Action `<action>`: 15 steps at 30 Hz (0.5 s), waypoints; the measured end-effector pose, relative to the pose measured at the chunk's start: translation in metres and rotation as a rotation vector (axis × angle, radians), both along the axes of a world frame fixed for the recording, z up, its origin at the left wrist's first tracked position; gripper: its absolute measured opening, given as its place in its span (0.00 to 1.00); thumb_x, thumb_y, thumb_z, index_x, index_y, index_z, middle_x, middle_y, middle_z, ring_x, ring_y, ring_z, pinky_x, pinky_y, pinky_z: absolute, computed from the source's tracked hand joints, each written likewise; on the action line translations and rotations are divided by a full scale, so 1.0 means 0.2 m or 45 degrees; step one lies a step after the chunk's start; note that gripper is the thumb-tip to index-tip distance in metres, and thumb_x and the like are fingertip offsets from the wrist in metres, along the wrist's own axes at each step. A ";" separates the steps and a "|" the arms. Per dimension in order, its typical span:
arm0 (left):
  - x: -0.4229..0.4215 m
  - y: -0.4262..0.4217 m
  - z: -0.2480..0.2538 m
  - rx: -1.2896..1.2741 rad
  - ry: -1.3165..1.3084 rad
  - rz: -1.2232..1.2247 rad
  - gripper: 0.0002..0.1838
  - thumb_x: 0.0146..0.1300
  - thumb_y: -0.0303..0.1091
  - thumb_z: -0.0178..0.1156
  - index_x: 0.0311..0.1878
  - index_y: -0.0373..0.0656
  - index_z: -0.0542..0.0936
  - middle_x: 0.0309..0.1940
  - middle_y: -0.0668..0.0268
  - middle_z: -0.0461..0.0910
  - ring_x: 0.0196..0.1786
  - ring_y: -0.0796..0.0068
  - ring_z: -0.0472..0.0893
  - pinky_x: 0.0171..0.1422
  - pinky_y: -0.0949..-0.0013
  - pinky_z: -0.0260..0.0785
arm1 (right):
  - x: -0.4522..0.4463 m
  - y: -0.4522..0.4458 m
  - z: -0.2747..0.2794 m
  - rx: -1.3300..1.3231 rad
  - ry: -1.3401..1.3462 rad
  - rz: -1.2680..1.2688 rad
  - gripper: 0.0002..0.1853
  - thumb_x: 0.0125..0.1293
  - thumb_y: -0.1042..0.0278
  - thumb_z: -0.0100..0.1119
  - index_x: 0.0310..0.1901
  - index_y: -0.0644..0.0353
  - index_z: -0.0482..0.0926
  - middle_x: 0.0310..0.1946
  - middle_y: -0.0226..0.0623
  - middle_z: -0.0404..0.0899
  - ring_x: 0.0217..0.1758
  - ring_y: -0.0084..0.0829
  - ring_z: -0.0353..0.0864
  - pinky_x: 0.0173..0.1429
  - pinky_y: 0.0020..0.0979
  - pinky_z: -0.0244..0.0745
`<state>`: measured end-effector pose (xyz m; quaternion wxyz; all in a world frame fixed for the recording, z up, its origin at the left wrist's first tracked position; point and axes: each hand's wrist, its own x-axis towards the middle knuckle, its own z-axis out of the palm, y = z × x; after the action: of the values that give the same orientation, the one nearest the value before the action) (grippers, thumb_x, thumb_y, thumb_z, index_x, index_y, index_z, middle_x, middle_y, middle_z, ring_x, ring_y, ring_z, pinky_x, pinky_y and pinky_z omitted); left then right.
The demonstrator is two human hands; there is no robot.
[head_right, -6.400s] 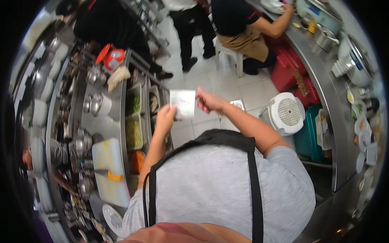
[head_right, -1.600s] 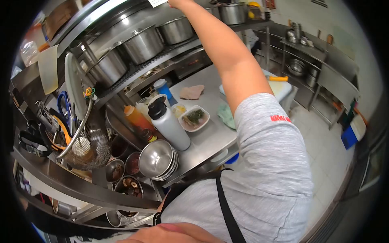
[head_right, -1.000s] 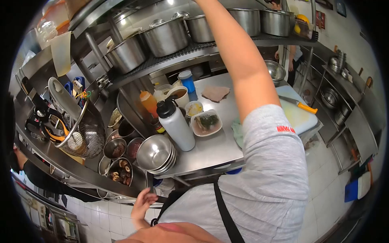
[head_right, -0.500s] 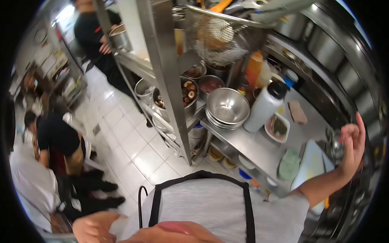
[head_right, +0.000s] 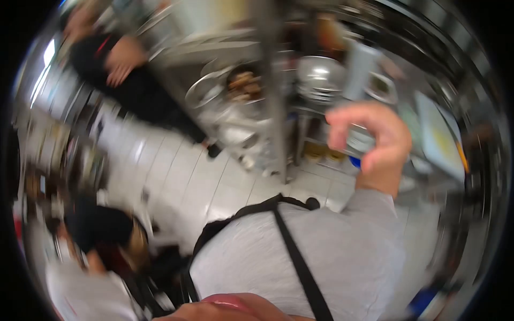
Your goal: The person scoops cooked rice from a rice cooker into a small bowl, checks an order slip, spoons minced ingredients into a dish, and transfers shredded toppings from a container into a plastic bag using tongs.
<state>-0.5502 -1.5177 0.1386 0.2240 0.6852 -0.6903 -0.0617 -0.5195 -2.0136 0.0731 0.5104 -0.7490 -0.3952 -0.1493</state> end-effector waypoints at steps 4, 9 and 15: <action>-0.31 0.19 0.04 -0.001 0.180 0.291 0.12 0.42 0.35 0.54 0.31 0.39 0.73 0.33 0.57 0.74 0.38 0.61 0.75 0.39 0.61 0.67 | 0.43 0.45 -0.24 0.245 0.750 0.458 0.39 0.44 0.48 0.64 0.51 0.70 0.63 0.32 0.42 0.74 0.32 0.28 0.73 0.34 0.25 0.68; -0.48 0.28 -0.08 -0.022 0.051 0.723 0.07 0.49 0.28 0.49 0.32 0.44 0.74 0.36 0.66 0.76 0.41 0.70 0.75 0.47 0.70 0.63 | 0.90 1.02 -0.48 -0.036 1.150 0.935 0.37 0.45 0.53 0.63 0.54 0.64 0.61 0.36 0.38 0.72 0.35 0.26 0.71 0.41 0.25 0.65; -0.31 0.20 -0.13 -0.124 0.067 1.123 0.07 0.50 0.36 0.52 0.29 0.44 0.75 0.33 0.61 0.75 0.35 0.65 0.76 0.38 0.68 0.65 | 1.52 1.45 -0.55 -0.249 1.190 1.159 0.35 0.47 0.56 0.62 0.55 0.63 0.60 0.37 0.36 0.70 0.36 0.22 0.69 0.43 0.23 0.65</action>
<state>-0.6113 -1.4772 0.1121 0.2784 0.9010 -0.3282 0.0548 -0.2162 -1.7243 -0.0359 0.5699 -0.5359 -0.4212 0.4589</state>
